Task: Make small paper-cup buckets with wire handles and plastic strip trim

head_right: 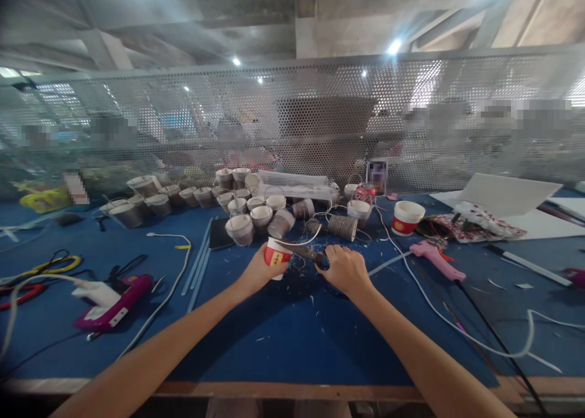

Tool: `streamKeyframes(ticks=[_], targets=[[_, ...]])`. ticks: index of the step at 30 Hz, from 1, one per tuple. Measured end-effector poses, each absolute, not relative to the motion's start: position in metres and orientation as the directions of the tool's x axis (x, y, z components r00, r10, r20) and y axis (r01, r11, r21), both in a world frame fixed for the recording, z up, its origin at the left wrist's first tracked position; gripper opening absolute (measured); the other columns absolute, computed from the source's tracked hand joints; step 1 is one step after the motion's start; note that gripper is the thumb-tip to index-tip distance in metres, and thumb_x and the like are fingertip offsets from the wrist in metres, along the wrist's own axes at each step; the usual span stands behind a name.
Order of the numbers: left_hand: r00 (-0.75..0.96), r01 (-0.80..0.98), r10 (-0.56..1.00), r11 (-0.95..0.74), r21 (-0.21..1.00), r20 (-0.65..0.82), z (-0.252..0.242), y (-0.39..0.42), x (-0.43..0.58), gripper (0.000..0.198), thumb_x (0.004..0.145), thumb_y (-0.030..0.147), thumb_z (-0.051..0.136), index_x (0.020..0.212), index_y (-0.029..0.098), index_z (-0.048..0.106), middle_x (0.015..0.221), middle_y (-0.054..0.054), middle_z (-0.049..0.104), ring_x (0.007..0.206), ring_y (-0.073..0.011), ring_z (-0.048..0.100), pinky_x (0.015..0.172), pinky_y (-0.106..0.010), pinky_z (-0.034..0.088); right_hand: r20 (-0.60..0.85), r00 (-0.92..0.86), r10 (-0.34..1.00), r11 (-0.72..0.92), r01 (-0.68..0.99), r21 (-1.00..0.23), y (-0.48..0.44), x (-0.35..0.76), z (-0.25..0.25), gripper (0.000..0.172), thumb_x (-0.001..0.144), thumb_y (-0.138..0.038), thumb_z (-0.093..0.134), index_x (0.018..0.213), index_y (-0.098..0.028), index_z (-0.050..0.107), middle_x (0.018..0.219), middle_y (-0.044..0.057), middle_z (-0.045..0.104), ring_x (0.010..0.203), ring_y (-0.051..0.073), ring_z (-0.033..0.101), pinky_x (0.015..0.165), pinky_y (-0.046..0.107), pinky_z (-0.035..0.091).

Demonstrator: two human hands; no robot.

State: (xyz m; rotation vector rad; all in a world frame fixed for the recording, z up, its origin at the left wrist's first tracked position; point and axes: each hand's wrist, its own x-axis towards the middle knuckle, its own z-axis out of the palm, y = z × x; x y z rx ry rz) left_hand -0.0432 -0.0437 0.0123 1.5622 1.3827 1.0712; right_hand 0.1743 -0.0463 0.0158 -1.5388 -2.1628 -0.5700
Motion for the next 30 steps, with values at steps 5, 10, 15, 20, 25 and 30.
streamKeyframes(ticks=[5, 10, 15, 20, 25, 30], targets=[[0.087, 0.350, 0.994, -0.098, 0.932, 0.072, 0.014, -0.047, -0.040, 0.052, 0.057, 0.034, 0.071, 0.099, 0.015, 0.048, 0.081, -0.004, 0.061, 0.066, -0.0142, 0.057, 0.060, -0.027, 0.047, 0.585, -0.323, 0.744, 0.316, 0.941, 0.119, -0.045, 0.175, 0.015, 0.028, 0.075, -0.040, 0.050, 0.067, -0.015, 0.059, 0.063, 0.004, 0.062, 0.060, 0.015, 0.057, 0.052, 0.025, 0.027], [0.101, 0.447, 0.991, -0.123, 0.886, 0.086, 0.018, -0.055, -0.037, 0.046, 0.059, 0.034, 0.068, 0.096, 0.016, 0.048, 0.079, -0.002, 0.060, 0.066, -0.0139, 0.055, 0.059, -0.026, 0.046, 0.600, -0.343, 0.723, 0.327, 0.935, 0.140, -0.047, 0.172, 0.015, 0.028, 0.075, -0.041, 0.050, 0.069, -0.015, 0.059, 0.065, 0.004, 0.062, 0.063, 0.016, 0.057, 0.054, 0.025, 0.028], [0.068, 0.508, 0.995, -0.101, 0.856, 0.077, 0.023, -0.058, -0.035, 0.045, 0.059, 0.034, 0.068, 0.095, 0.016, 0.048, 0.076, -0.001, 0.060, 0.063, -0.0136, 0.055, 0.058, -0.025, 0.045, 0.574, -0.329, 0.750, 0.318, 0.940, 0.124, -0.048, 0.171, 0.016, 0.028, 0.075, -0.041, 0.050, 0.070, -0.015, 0.059, 0.066, 0.004, 0.062, 0.064, 0.016, 0.057, 0.055, 0.025, 0.028], [0.065, 0.510, 0.995, -0.094, 0.855, 0.071, 0.024, -0.058, -0.034, 0.044, 0.060, 0.032, 0.067, 0.096, 0.016, 0.047, 0.076, -0.001, 0.060, 0.062, -0.0133, 0.055, 0.057, -0.024, 0.045, 0.564, -0.322, 0.761, 0.320, 0.941, 0.106, -0.048, 0.172, 0.016, 0.028, 0.075, -0.041, 0.051, 0.070, -0.015, 0.059, 0.065, 0.004, 0.062, 0.064, 0.017, 0.058, 0.054, 0.025, 0.028], [0.053, 0.534, 0.995, -0.096, 0.840, 0.080, 0.022, -0.056, -0.035, 0.043, 0.060, 0.035, 0.067, 0.093, 0.016, 0.047, 0.076, -0.002, 0.061, 0.062, -0.0139, 0.056, 0.057, -0.025, 0.045, 0.557, -0.306, 0.772, 0.308, 0.947, 0.093, -0.049, 0.171, 0.015, 0.027, 0.074, -0.041, 0.051, 0.069, -0.016, 0.059, 0.064, 0.003, 0.062, 0.062, 0.016, 0.058, 0.053, 0.025, 0.027], [0.049, 0.540, 0.993, -0.114, 0.834, 0.104, 0.025, -0.053, -0.038, 0.050, 0.056, 0.039, 0.071, 0.095, 0.016, 0.050, 0.076, -0.003, 0.061, 0.065, -0.0156, 0.056, 0.061, -0.029, 0.046, 0.580, -0.291, 0.761, 0.314, 0.947, 0.064, -0.048, 0.171, 0.014, 0.027, 0.075, -0.041, 0.050, 0.068, -0.016, 0.059, 0.064, 0.003, 0.062, 0.061, 0.015, 0.057, 0.053, 0.025, 0.027]])
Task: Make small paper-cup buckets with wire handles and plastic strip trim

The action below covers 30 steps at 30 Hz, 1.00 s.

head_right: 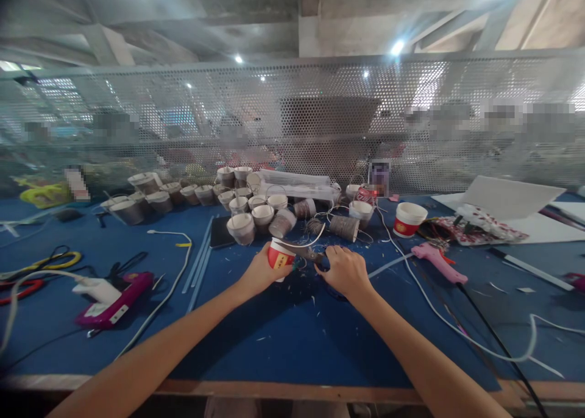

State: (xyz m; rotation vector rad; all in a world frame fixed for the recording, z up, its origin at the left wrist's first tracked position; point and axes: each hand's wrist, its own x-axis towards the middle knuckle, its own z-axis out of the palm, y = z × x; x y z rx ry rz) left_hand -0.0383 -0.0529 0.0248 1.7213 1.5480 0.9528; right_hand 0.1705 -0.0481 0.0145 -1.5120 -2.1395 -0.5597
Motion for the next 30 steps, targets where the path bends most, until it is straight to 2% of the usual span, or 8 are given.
streamKeyframes(ticks=[2, 4, 6, 8, 11, 15, 25, 30], targets=[[0.103, 0.400, 0.989, -0.143, 0.905, 0.110, 0.025, -0.049, -0.040, 0.058, 0.053, 0.040, 0.073, 0.100, 0.015, 0.049, 0.082, -0.003, 0.061, 0.070, -0.0161, 0.057, 0.065, -0.029, 0.047, 0.598, -0.279, 0.752, 0.314, 0.948, 0.048, -0.048, 0.170, 0.015, 0.028, 0.075, -0.041, 0.050, 0.068, -0.016, 0.058, 0.064, 0.003, 0.062, 0.060, 0.014, 0.057, 0.053, 0.024, 0.027], [0.170, 0.154, 0.982, -0.107, 0.982, 0.080, 0.024, -0.045, -0.042, 0.065, 0.052, 0.039, 0.074, 0.105, 0.015, 0.047, 0.090, -0.005, 0.061, 0.074, -0.0158, 0.058, 0.068, -0.029, 0.048, 0.613, -0.272, 0.742, 0.311, 0.949, 0.046, -0.049, 0.169, 0.015, 0.028, 0.075, -0.041, 0.050, 0.067, -0.016, 0.058, 0.064, 0.003, 0.062, 0.061, 0.014, 0.057, 0.053, 0.024, 0.027], [0.237, -0.066, 0.971, -0.009, 0.998, 0.024, 0.023, -0.041, -0.044, 0.070, 0.050, 0.037, 0.076, 0.108, 0.014, 0.045, 0.093, -0.007, 0.061, 0.075, -0.0156, 0.060, 0.069, -0.029, 0.048, 0.618, -0.272, 0.737, 0.307, 0.950, 0.053, -0.049, 0.169, 0.016, 0.028, 0.075, -0.041, 0.049, 0.067, -0.016, 0.058, 0.064, 0.003, 0.062, 0.061, 0.014, 0.057, 0.053, 0.024, 0.028], [0.281, -0.156, 0.959, 0.082, 0.984, -0.035, 0.022, -0.039, -0.044, 0.070, 0.047, 0.037, 0.078, 0.105, 0.013, 0.046, 0.090, -0.007, 0.062, 0.072, -0.0155, 0.061, 0.069, -0.030, 0.048, 0.612, -0.273, 0.742, 0.303, 0.951, 0.057, -0.050, 0.169, 0.017, 0.028, 0.075, -0.041, 0.049, 0.068, -0.016, 0.058, 0.065, 0.003, 0.062, 0.061, 0.014, 0.056, 0.053, 0.024, 0.027], [0.282, -0.151, 0.957, 0.112, 0.982, -0.066, 0.023, -0.040, -0.043, 0.068, 0.045, 0.038, 0.079, 0.100, 0.012, 0.049, 0.085, -0.006, 0.063, 0.067, -0.0144, 0.060, 0.066, -0.029, 0.048, 0.598, -0.284, 0.749, 0.305, 0.950, 0.068, -0.049, 0.170, 0.019, 0.028, 0.075, -0.042, 0.050, 0.069, -0.016, 0.059, 0.065, 0.003, 0.062, 0.061, 0.014, 0.056, 0.052, 0.024, 0.027], [0.222, -0.088, 0.975, 0.052, 0.995, -0.031, 0.024, -0.041, -0.041, 0.068, 0.045, 0.038, 0.079, 0.099, 0.011, 0.048, 0.080, -0.004, 0.061, 0.062, -0.0120, 0.058, 0.061, -0.027, 0.048, 0.597, -0.288, 0.749, 0.303, 0.950, 0.079, -0.049, 0.171, 0.019, 0.033, 0.076, -0.045, 0.048, 0.069, -0.015, 0.059, 0.065, 0.004, 0.061, 0.062, 0.015, 0.055, 0.053, 0.024, 0.026], [0.127, 0.183, 0.991, -0.059, 0.981, 0.036, 0.022, -0.046, -0.037, 0.051, 0.056, 0.033, 0.073, 0.094, 0.013, 0.044, 0.079, -0.001, 0.057, 0.063, -0.0113, 0.055, 0.058, -0.026, 0.047, 0.567, -0.294, 0.770, 0.289, 0.952, 0.102, -0.049, 0.171, 0.019, 0.029, 0.076, -0.042, 0.048, 0.073, -0.015, 0.060, 0.069, 0.005, 0.062, 0.066, 0.016, 0.055, 0.055, 0.025, 0.027], [0.119, 0.235, 0.991, -0.092, 0.968, 0.065, 0.023, -0.048, -0.038, 0.049, 0.058, 0.033, 0.071, 0.094, 0.014, 0.044, 0.080, -0.002, 0.056, 0.063, -0.0110, 0.055, 0.060, -0.025, 0.048, 0.534, -0.292, 0.794, 0.288, 0.953, 0.093, -0.049, 0.171, 0.019, 0.028, 0.076, -0.041, 0.049, 0.073, -0.016, 0.059, 0.070, 0.005, 0.062, 0.067, 0.016, 0.056, 0.054, 0.025, 0.027]])
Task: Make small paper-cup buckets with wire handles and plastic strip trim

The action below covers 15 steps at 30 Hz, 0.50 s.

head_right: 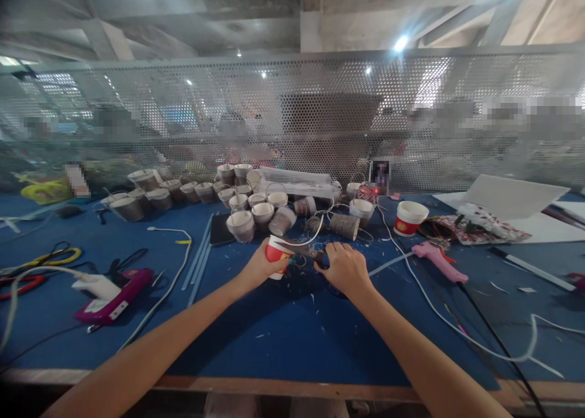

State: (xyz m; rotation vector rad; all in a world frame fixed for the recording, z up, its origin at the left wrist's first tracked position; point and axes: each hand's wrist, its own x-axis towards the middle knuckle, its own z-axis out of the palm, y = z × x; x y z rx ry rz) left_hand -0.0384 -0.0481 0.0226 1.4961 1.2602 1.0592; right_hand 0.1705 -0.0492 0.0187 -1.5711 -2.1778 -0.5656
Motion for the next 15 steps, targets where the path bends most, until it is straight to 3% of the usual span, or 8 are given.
streamKeyframes(ticks=[15], targets=[[0.073, 0.295, 0.993, -0.114, 0.949, 0.096, 0.0188, -0.0465, -0.0390, 0.049, 0.059, 0.033, 0.070, 0.097, 0.015, 0.044, 0.080, -0.002, 0.056, 0.063, -0.0123, 0.055, 0.057, -0.026, 0.048, 0.523, -0.289, 0.802, 0.298, 0.952, 0.069, -0.0492, 0.1700, 0.0161, 0.026, 0.075, -0.040, 0.050, 0.070, -0.016, 0.059, 0.066, 0.005, 0.063, 0.062, 0.016, 0.058, 0.052, 0.025, 0.027]])
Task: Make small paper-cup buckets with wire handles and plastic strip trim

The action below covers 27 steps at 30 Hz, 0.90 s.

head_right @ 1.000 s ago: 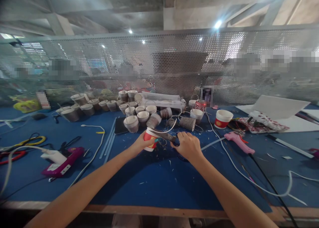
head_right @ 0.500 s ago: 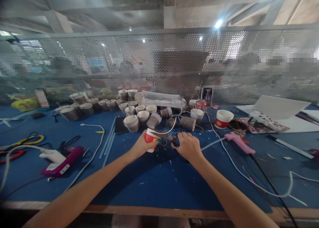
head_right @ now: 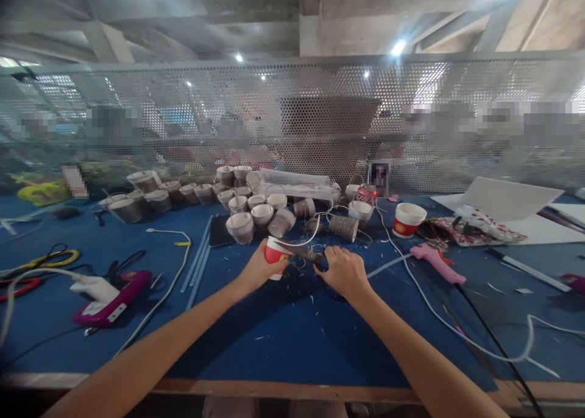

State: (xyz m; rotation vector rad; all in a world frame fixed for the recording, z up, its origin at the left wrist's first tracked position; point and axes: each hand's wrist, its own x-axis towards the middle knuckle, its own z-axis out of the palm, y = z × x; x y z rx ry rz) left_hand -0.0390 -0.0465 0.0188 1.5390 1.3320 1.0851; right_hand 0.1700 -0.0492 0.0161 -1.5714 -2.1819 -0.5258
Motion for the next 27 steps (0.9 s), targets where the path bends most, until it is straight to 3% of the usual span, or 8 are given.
streamKeyframes(ticks=[15, 27], targets=[[-0.041, 0.564, 0.986, -0.111, 0.818, 0.162, 0.025, -0.056, -0.035, 0.049, 0.060, 0.037, 0.068, 0.098, 0.017, 0.044, 0.080, -0.004, 0.061, 0.066, -0.0170, 0.058, 0.061, -0.028, 0.045, 0.525, -0.310, 0.793, 0.290, 0.949, 0.123, -0.051, 0.168, 0.017, 0.028, 0.075, -0.042, 0.050, 0.072, -0.015, 0.060, 0.068, 0.004, 0.062, 0.064, 0.017, 0.058, 0.052, 0.025, 0.028], [-0.072, 0.592, 0.981, -0.103, 0.799, 0.180, 0.030, -0.061, -0.033, 0.050, 0.062, 0.037, 0.066, 0.101, 0.017, 0.042, 0.082, -0.006, 0.061, 0.068, -0.0188, 0.059, 0.060, -0.028, 0.044, 0.517, -0.305, 0.800, 0.298, 0.949, 0.098, -0.052, 0.167, 0.018, 0.026, 0.075, -0.039, 0.052, 0.071, -0.015, 0.060, 0.066, 0.005, 0.063, 0.063, 0.016, 0.058, 0.052, 0.025, 0.028]])
